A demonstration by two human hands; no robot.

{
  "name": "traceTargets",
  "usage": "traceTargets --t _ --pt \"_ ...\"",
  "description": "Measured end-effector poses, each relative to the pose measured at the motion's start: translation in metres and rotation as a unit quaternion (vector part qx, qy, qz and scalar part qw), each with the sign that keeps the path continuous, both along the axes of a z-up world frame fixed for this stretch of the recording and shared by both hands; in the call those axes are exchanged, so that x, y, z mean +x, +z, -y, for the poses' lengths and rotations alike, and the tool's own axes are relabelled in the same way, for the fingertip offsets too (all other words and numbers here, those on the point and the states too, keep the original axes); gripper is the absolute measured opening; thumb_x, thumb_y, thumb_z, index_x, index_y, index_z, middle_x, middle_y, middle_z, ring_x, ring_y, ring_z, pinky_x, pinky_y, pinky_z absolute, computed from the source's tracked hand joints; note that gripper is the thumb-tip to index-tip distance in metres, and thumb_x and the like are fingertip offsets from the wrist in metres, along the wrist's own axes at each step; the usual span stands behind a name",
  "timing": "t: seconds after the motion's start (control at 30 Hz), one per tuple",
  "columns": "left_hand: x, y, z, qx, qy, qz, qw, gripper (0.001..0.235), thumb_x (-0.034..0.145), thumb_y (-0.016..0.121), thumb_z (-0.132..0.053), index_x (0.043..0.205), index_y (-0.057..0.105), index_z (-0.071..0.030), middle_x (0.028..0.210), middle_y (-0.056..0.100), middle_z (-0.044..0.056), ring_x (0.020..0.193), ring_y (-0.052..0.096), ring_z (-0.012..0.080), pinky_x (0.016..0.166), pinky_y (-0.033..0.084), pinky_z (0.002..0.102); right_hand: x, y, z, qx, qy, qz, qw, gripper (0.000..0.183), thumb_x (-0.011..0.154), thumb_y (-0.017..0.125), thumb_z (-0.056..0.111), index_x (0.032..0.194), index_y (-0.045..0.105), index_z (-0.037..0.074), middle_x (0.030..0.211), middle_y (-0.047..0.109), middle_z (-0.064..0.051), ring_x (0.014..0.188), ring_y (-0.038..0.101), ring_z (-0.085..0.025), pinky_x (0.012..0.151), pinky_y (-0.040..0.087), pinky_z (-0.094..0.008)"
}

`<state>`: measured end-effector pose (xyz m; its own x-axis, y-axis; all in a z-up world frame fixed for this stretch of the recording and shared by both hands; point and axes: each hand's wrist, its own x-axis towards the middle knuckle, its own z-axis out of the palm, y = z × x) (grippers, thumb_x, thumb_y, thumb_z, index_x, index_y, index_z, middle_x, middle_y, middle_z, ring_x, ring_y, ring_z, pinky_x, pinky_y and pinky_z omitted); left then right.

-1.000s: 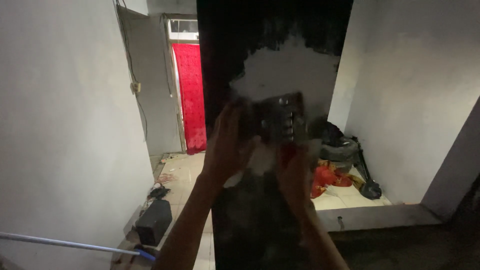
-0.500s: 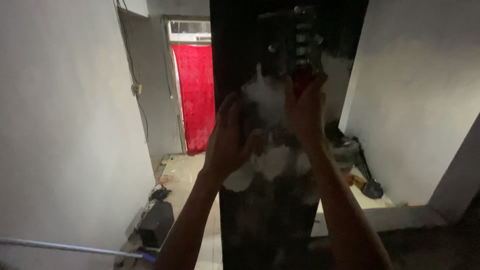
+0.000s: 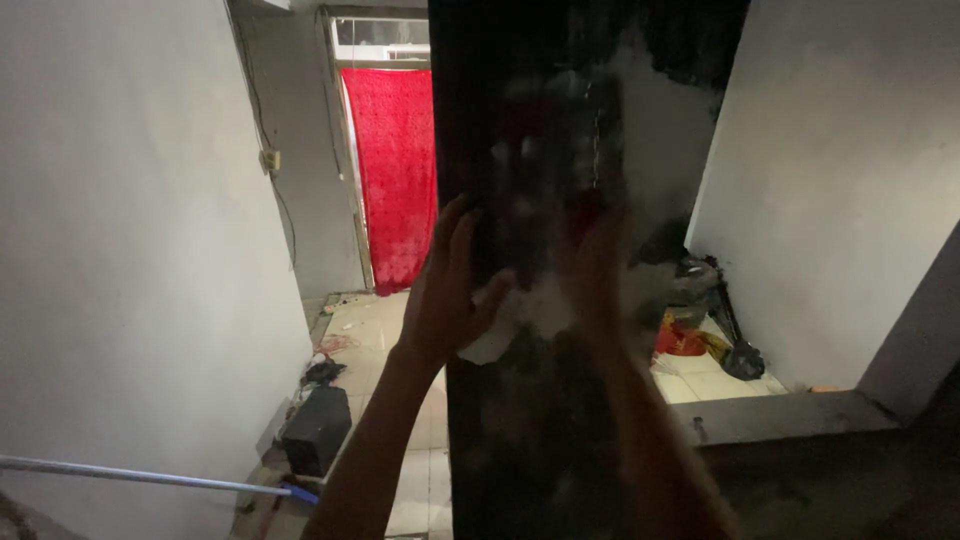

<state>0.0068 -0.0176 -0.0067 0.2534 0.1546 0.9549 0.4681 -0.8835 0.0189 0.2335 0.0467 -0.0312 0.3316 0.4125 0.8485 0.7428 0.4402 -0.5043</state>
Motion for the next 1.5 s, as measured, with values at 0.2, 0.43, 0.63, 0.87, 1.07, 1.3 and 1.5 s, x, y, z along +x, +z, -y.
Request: traceTargets --t 0.2,0.43,0.63,0.87,1.07,1.3,1.5 --pt "0.002 0.008 -0.001 -0.016 -0.007 -0.009 1.0 0.076 0.097 0.074 -0.037 0.152 0.038 0.001 0.164 0.033 0.025 0.149 0.041 0.0461 0.114 0.046 0.052 -0.009 0.127 0.038 0.009 0.037 -0.061 0.997 0.082 0.103 0.059 0.048 0.154 0.018 -0.001 0.132 0.052 -0.035 0.101 0.069 -0.041 0.074 0.061 -0.049" --pt "0.006 -0.004 -0.001 -0.013 0.006 -0.005 1.0 0.078 0.095 0.075 -0.032 0.151 0.036 0.005 0.164 0.031 0.026 0.15 0.037 0.047 0.119 0.04 0.053 -0.034 0.016 0.079 -0.095 0.036 -0.104 0.989 0.081 0.1 0.061 0.044 0.154 0.02 -0.002 0.116 0.066 -0.028 0.097 0.072 -0.039 0.078 0.061 -0.049" --pt "0.005 -0.012 -0.001 -0.001 -0.005 -0.02 1.0 0.077 0.093 0.072 -0.03 0.152 0.037 0.005 0.164 0.033 0.025 0.151 0.039 0.0464 0.121 0.042 0.05 -0.021 0.007 0.07 -0.06 0.017 -0.065 0.996 0.081 0.102 0.06 0.045 0.154 0.02 -0.003 0.124 0.06 -0.031 0.101 0.07 -0.039 0.077 0.061 -0.048" --pt "0.016 0.03 -0.011 0.027 0.016 -0.004 1.0 0.076 0.098 0.071 -0.037 0.152 0.037 0.004 0.164 0.028 0.028 0.15 0.038 0.0478 0.116 0.045 0.052 0.008 0.128 0.042 0.004 -0.016 -0.029 0.999 0.081 0.106 0.059 0.047 0.155 0.019 -0.003 0.133 0.053 -0.034 0.106 0.067 -0.04 0.077 0.061 -0.048" --pt "0.021 0.051 -0.001 0.007 -0.01 0.0 1.0 0.078 0.1 0.068 -0.038 0.154 0.033 0.004 0.165 0.03 0.027 0.145 0.045 0.0477 0.107 0.053 0.049 0.015 0.151 0.045 -0.026 -0.034 -0.015 0.999 0.089 0.104 0.061 0.05 0.157 0.014 -0.004 0.129 0.059 -0.033 0.105 0.068 -0.042 0.078 0.06 -0.049" --pt "0.019 0.015 -0.004 -0.023 0.024 -0.001 0.999 0.079 0.096 0.074 -0.038 0.152 0.036 0.003 0.162 0.035 0.027 0.142 0.046 0.0501 0.107 0.051 0.051 0.012 -0.006 0.062 -0.069 -0.051 -0.033 0.996 0.089 0.099 0.068 0.045 0.157 0.019 -0.002 0.126 0.06 -0.035 0.106 0.064 -0.048 0.08 0.056 -0.054" --pt "0.015 -0.004 0.002 -0.017 0.016 -0.022 0.999 0.082 0.088 0.078 -0.036 0.153 0.041 -0.002 0.159 0.039 0.026 0.142 0.045 0.0482 0.114 0.045 0.053 -0.016 -0.033 0.066 -0.049 -0.014 -0.015 0.999 0.088 0.1 0.068 0.045 0.158 0.022 -0.002 0.128 0.059 -0.033 0.109 0.062 -0.049 0.085 0.053 -0.055"
